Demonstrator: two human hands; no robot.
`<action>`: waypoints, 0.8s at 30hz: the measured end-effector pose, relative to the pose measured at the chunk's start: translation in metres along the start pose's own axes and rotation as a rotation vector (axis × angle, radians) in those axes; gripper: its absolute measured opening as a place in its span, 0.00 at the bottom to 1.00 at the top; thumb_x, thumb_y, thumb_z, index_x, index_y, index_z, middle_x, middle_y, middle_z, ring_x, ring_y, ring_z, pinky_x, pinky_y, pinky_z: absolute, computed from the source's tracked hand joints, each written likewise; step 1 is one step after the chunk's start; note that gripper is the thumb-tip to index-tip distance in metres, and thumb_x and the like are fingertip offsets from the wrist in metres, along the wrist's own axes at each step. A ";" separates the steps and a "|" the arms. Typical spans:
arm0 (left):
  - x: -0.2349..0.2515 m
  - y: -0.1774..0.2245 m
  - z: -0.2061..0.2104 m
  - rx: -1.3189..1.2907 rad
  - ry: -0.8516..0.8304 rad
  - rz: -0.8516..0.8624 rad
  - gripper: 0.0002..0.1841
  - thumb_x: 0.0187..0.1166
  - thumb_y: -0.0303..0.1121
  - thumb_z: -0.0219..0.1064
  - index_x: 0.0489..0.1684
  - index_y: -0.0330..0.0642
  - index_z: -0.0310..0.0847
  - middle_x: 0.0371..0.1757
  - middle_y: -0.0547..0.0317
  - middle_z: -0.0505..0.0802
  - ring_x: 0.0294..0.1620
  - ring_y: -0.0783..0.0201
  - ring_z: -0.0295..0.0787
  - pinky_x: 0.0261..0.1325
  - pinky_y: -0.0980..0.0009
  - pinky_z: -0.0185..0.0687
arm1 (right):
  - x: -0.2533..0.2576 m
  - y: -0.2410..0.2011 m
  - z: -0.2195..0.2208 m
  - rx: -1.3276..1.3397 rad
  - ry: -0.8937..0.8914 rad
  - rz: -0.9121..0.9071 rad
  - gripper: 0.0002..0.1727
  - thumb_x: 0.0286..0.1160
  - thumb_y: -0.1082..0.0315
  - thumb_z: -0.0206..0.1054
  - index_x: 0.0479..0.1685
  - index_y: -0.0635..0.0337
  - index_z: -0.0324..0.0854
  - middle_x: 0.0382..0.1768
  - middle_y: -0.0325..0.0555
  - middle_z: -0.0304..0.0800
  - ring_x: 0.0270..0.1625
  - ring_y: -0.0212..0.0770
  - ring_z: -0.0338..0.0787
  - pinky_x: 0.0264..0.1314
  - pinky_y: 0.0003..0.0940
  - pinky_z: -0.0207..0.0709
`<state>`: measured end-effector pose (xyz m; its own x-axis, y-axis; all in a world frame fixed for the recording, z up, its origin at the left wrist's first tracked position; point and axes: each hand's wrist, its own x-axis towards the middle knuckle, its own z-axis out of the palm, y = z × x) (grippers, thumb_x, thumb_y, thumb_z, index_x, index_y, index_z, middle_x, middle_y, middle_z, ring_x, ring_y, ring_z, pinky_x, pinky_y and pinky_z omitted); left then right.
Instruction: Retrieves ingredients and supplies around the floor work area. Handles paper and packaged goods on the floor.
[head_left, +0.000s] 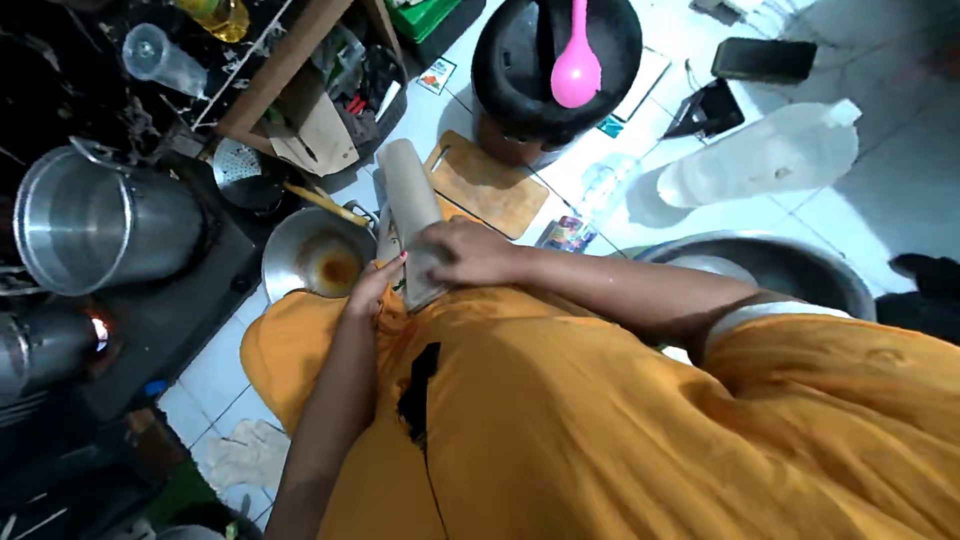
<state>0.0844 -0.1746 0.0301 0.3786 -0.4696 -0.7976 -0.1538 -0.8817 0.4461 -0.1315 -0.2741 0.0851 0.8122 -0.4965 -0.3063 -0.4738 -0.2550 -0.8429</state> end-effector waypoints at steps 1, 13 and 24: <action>-0.001 0.000 0.000 0.011 0.001 -0.001 0.40 0.80 0.56 0.69 0.82 0.33 0.65 0.75 0.33 0.80 0.76 0.42 0.76 0.76 0.43 0.72 | 0.003 0.014 0.005 0.225 0.096 0.102 0.30 0.75 0.60 0.73 0.76 0.64 0.77 0.69 0.63 0.83 0.71 0.59 0.83 0.74 0.62 0.75; 0.004 -0.010 0.001 0.092 -0.007 0.098 0.47 0.82 0.56 0.66 0.90 0.31 0.48 0.83 0.29 0.71 0.82 0.42 0.70 0.82 0.47 0.66 | 0.059 0.027 -0.009 0.616 -0.138 0.653 0.28 0.81 0.47 0.67 0.55 0.68 0.80 0.38 0.52 0.85 0.32 0.40 0.82 0.37 0.40 0.78; 0.000 -0.001 0.013 0.083 -0.138 0.338 0.33 0.93 0.51 0.45 0.90 0.37 0.51 0.83 0.35 0.73 0.82 0.49 0.73 0.81 0.49 0.69 | 0.017 0.025 -0.025 0.936 0.277 0.513 0.28 0.70 0.81 0.67 0.72 0.62 0.67 0.45 0.53 0.88 0.38 0.42 0.90 0.42 0.41 0.87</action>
<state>0.0726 -0.1750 0.0242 0.1680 -0.7315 -0.6608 -0.3245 -0.6740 0.6637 -0.1381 -0.3095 0.0702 0.4328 -0.5620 -0.7049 -0.1929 0.7061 -0.6814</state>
